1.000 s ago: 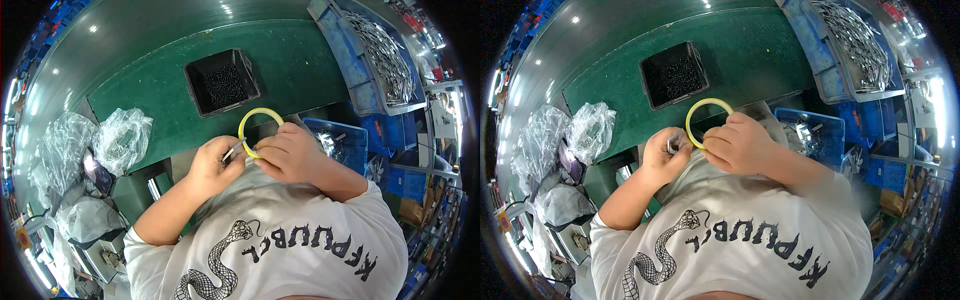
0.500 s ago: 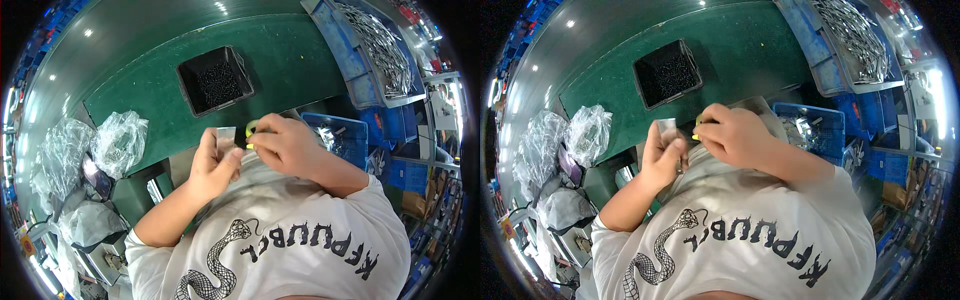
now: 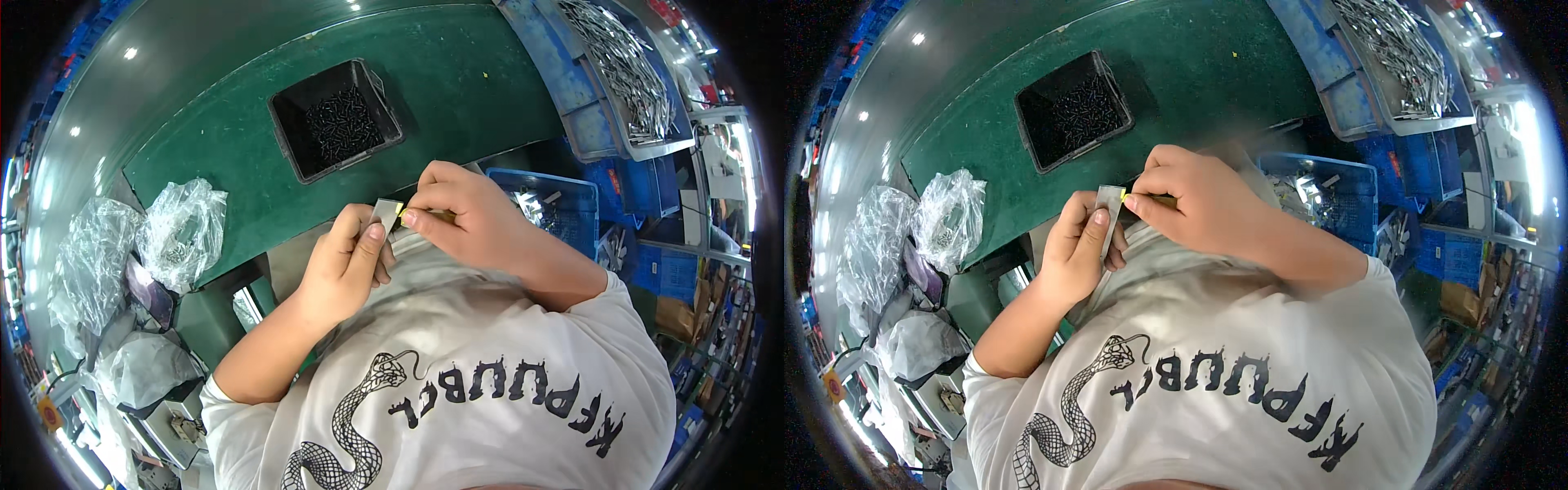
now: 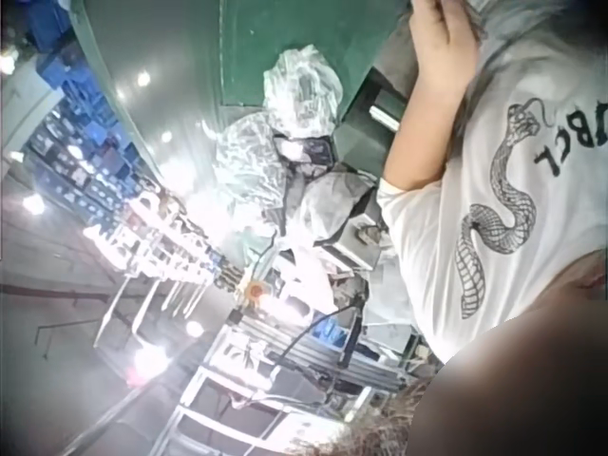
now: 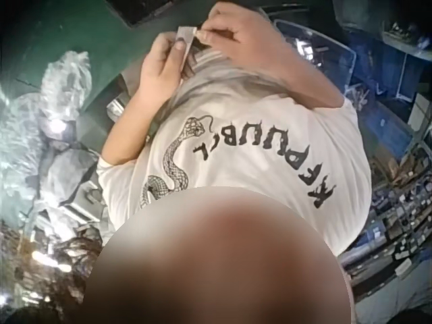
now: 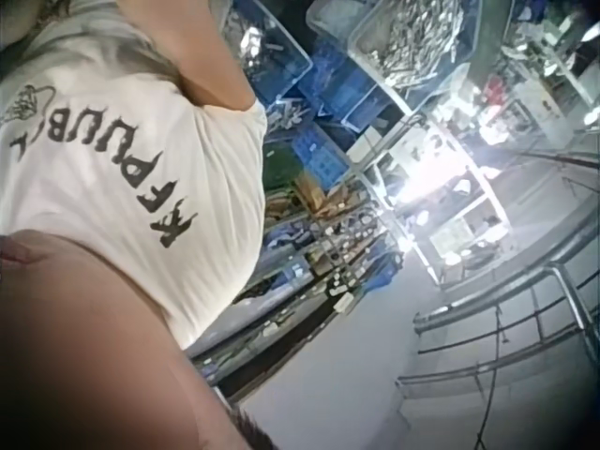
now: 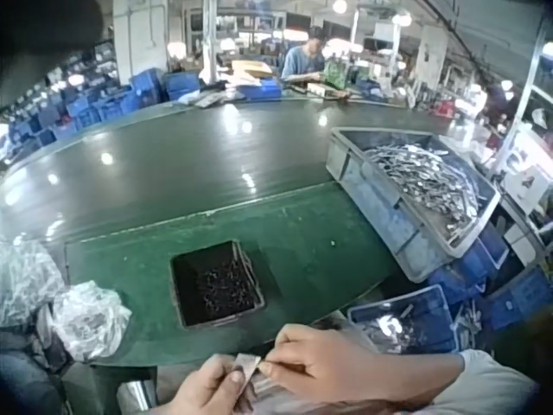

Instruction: Applying yellow insulation tape to the ends of small silver electronic components.

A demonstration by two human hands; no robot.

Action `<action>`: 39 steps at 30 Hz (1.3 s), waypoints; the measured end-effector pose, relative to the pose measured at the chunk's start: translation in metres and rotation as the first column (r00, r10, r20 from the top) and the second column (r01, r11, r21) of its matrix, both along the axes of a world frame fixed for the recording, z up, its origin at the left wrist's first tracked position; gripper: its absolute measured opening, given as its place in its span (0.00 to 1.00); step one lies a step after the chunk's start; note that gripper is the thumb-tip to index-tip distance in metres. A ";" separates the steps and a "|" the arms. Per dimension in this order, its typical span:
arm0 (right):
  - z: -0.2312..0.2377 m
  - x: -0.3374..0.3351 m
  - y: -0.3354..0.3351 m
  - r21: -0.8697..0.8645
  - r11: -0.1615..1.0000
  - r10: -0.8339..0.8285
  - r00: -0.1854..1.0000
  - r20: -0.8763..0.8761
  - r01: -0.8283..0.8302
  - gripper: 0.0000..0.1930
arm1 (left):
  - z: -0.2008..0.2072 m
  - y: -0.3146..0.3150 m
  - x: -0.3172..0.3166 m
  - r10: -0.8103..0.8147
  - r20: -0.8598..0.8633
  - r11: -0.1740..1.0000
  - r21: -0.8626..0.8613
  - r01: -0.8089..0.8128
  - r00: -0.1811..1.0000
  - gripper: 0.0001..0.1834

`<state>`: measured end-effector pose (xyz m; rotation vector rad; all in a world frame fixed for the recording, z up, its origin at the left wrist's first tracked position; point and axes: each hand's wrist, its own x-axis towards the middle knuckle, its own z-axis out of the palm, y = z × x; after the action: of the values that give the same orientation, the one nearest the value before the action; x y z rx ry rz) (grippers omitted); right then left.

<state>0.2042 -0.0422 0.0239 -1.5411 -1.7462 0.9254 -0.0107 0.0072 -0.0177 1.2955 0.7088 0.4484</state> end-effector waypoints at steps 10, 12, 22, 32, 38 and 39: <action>0.001 -0.001 0.001 0.009 1.000 -0.008 1.000 0.023 0.008 0.07 | 0.003 -0.002 0.001 -0.003 -0.038 0.999 0.034 0.005 0.999 0.09; 0.000 0.000 0.001 0.012 1.000 -0.012 1.000 0.021 0.011 0.08 | 0.004 -0.002 0.001 0.003 -0.037 1.000 0.021 -0.002 0.999 0.09; 0.000 0.000 0.003 -0.057 0.998 -0.031 0.997 0.064 0.035 0.11 | 0.002 -0.001 0.001 -0.001 -0.192 0.962 0.268 0.053 0.981 0.13; -0.008 -0.002 -0.002 0.244 0.968 -0.005 0.973 0.230 -0.052 0.21 | 0.001 0.002 0.002 0.131 -0.107 0.973 0.202 -0.108 0.986 0.15; -0.014 0.011 -0.001 0.492 0.825 0.029 0.889 0.456 -0.279 0.24 | 0.007 0.006 0.004 0.142 -0.139 0.987 0.101 -0.128 0.980 0.12; -0.014 0.011 -0.001 0.492 0.825 0.028 0.889 0.456 -0.278 0.24 | 0.007 0.005 0.004 0.137 -0.139 0.986 0.114 -0.121 0.981 0.12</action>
<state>0.2151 -0.0429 0.0102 -1.2774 -2.2285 0.0939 -0.0066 0.0123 -0.0108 1.3971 0.9069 0.5049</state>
